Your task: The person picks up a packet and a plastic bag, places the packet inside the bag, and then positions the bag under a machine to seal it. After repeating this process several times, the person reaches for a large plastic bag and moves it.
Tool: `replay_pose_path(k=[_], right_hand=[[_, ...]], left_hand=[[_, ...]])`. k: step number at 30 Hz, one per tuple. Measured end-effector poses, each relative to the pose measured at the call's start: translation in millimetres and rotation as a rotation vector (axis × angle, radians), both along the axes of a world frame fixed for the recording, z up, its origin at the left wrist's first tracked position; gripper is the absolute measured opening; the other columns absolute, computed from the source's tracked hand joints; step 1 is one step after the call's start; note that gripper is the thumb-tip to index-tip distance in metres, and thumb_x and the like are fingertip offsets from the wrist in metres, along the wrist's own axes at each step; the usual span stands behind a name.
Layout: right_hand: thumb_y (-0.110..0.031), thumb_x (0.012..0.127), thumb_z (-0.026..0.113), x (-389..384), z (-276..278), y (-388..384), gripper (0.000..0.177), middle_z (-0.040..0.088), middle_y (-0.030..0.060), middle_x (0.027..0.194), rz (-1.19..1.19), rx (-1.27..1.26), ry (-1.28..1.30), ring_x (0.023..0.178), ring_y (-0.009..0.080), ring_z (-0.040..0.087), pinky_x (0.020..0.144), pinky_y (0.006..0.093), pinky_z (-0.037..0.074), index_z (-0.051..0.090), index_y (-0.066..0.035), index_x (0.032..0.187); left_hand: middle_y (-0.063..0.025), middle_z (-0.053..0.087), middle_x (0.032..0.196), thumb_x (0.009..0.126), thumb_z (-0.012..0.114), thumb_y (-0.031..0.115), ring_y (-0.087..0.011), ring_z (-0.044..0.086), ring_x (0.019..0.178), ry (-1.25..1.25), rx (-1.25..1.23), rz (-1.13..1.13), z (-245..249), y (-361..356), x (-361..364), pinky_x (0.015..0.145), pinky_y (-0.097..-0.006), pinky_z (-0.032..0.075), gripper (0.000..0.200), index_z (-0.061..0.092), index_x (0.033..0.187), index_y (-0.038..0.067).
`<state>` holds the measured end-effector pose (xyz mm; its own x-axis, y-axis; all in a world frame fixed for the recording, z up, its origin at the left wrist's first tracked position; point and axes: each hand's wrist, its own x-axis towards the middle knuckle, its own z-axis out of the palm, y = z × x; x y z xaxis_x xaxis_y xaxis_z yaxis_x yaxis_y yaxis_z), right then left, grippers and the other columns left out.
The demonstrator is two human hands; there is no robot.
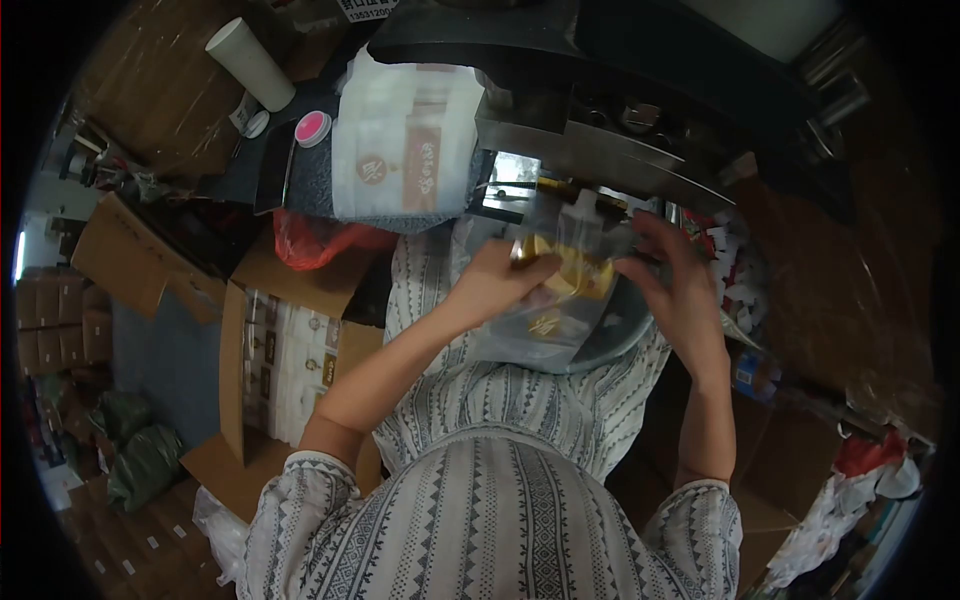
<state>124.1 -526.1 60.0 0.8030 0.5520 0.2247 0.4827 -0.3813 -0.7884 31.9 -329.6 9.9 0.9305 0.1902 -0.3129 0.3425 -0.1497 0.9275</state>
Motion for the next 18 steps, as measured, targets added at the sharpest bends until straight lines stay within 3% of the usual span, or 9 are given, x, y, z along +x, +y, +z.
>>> replay_pose_path(k=[3, 5, 8, 9, 11, 12, 14, 16, 18], right_hand=[[-0.013, 0.08, 0.071, 3, 5, -31, 0.035, 0.068, 0.0088, 0.098, 0.002, -0.218, -0.152, 0.085, 0.0237, 0.066, 0.072, 0.0339, 0.052, 0.062, -0.006, 0.114], [-0.018, 0.082, 0.069, 10, 10, -47, 0.031, 0.067, 0.0176, 0.093, -0.278, -0.48, -0.131, 0.082, 0.034, 0.066, 0.072, 0.041, 0.053, 0.061, -0.005, 0.109], [-0.013, 0.081, 0.065, 38, -12, -58, 0.029, 0.068, 0.0175, 0.092, -0.43, -1.069, -0.106, 0.084, 0.0369, 0.065, 0.074, 0.0427, 0.051, 0.062, -0.007, 0.109], [-0.013, 0.081, 0.065, 44, -17, -66, 0.029, 0.068, 0.0175, 0.092, -0.43, -1.065, -0.11, 0.084, 0.0369, 0.065, 0.074, 0.0427, 0.051, 0.062, -0.007, 0.109], [-0.011, 0.081, 0.063, 49, -25, -78, 0.027, 0.067, 0.0204, 0.093, -0.284, -0.721, -0.069, 0.086, 0.0385, 0.064, 0.074, 0.0461, 0.05, 0.061, -0.006, 0.107], [-0.011, 0.081, 0.063, 48, -25, -77, 0.027, 0.067, 0.0204, 0.093, -0.286, -0.719, -0.065, 0.086, 0.0385, 0.064, 0.074, 0.0461, 0.05, 0.061, -0.006, 0.107], [-0.01, 0.081, 0.06, 48, -22, -73, 0.026, 0.065, 0.0233, 0.09, -0.244, -0.674, -0.076, 0.089, 0.0429, 0.061, 0.075, 0.0486, 0.05, 0.056, -0.003, 0.106], [-0.011, 0.082, 0.06, 51, -21, -75, 0.025, 0.065, 0.0228, 0.09, -0.267, -0.672, -0.034, 0.088, 0.041, 0.062, 0.075, 0.0466, 0.05, 0.057, -0.002, 0.105], [-0.012, 0.083, 0.061, 48, -17, -79, 0.024, 0.065, 0.0224, 0.089, -0.293, -0.684, 0.016, 0.087, 0.0392, 0.064, 0.074, 0.0447, 0.051, 0.058, -0.001, 0.105]], left_hand=[[-0.0073, 0.067, 0.079, 0.091, 0.064, 0.027, -0.0078, 0.064, 0.073, 0.136, -0.093, -0.025, 2, 3, 27, 0.061, -0.0236, 0.05, 0.03, 0.068, 0.093, -0.003], [-0.0091, 0.067, 0.089, 0.092, 0.062, 0.027, -0.0086, 0.064, 0.078, 0.073, -0.541, 0.165, -9, 0, 32, 0.063, -0.0214, 0.051, 0.032, 0.065, 0.102, -0.003], [-0.0101, 0.067, 0.099, 0.094, 0.06, 0.028, -0.014, 0.065, 0.084, 0.059, -0.415, 0.099, -12, 4, 23, 0.065, -0.0245, 0.052, 0.035, 0.061, 0.11, -0.004], [-0.0101, 0.067, 0.099, 0.094, 0.06, 0.028, -0.014, 0.065, 0.084, 0.055, -0.413, 0.1, -9, 16, 18, 0.065, -0.0245, 0.052, 0.035, 0.061, 0.11, -0.004], [-0.0193, 0.062, 0.113, 0.091, 0.062, 0.027, -0.0273, 0.061, 0.105, -0.379, 0.361, 0.394, 0, 51, 0, 0.084, -0.0385, 0.051, 0.041, 0.056, 0.119, -0.003], [-0.0193, 0.062, 0.113, 0.091, 0.062, 0.027, -0.0273, 0.061, 0.105, -0.377, 0.363, 0.389, -10, 64, -9, 0.084, -0.0385, 0.051, 0.041, 0.056, 0.119, -0.003], [-0.0196, 0.051, 0.129, 0.089, 0.062, 0.025, -0.0327, 0.047, 0.124, -0.236, 1.592, 0.188, -48, 77, -29, 0.1, -0.0467, 0.038, 0.049, 0.048, 0.13, 0.002], [-0.0161, 0.047, 0.134, 0.085, 0.065, 0.02, -0.035, 0.04, 0.126, -0.309, 1.434, 0.144, -47, 71, -39, 0.103, -0.0513, 0.029, 0.056, 0.043, 0.134, 0.005], [-0.0135, 0.057, 0.116, 0.082, 0.066, 0.013, -0.0355, 0.053, 0.107, -0.269, 1.293, 0.204, -36, 79, -51, 0.09, -0.0476, 0.04, 0.041, 0.054, 0.121, 0.007]])
